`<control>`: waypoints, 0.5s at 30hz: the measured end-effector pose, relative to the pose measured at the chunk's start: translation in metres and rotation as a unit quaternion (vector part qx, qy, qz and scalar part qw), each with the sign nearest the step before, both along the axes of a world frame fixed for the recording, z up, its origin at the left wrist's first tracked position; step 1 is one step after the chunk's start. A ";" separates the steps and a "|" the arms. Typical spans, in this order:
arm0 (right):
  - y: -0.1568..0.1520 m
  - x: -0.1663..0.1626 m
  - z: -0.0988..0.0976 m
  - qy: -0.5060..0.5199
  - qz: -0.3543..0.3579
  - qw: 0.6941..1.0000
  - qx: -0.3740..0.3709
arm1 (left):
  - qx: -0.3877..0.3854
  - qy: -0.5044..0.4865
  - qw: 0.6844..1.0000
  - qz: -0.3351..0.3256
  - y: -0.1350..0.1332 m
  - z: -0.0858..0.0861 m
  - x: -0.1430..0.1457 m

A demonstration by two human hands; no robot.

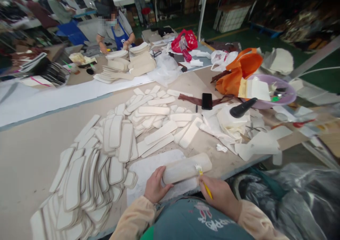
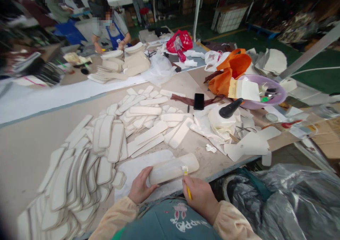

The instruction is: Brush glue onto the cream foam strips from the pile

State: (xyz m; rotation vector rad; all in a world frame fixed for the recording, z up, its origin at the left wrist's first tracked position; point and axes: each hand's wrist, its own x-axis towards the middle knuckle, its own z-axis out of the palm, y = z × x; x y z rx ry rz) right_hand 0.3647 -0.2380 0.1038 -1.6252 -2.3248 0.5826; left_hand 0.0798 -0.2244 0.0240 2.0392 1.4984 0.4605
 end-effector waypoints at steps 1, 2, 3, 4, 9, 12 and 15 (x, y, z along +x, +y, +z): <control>0.000 -0.002 -0.003 0.022 0.025 0.999 0.006 | -0.003 -0.002 1.000 0.001 0.000 0.000 0.000; 0.000 -0.002 -0.006 0.042 0.036 0.998 0.021 | -0.007 -0.003 1.000 0.004 -0.001 0.000 0.000; 0.000 -0.001 -0.008 0.057 0.029 0.997 0.045 | -0.009 -0.002 1.000 0.007 -0.001 0.000 0.001; 0.001 0.001 -0.011 0.063 0.009 0.995 0.071 | -0.011 -0.001 1.000 0.009 -0.001 0.000 0.001; 0.007 0.008 -0.020 0.083 0.006 0.992 0.092 | -0.027 0.005 0.999 0.019 -0.002 0.001 0.002; 0.008 0.006 -0.017 0.152 0.047 0.984 0.081 | -0.046 0.006 0.999 0.011 -0.002 0.006 0.002; 0.010 0.012 -0.013 0.198 -0.012 0.974 0.105 | -0.031 0.000 0.999 -0.008 0.000 0.013 -0.003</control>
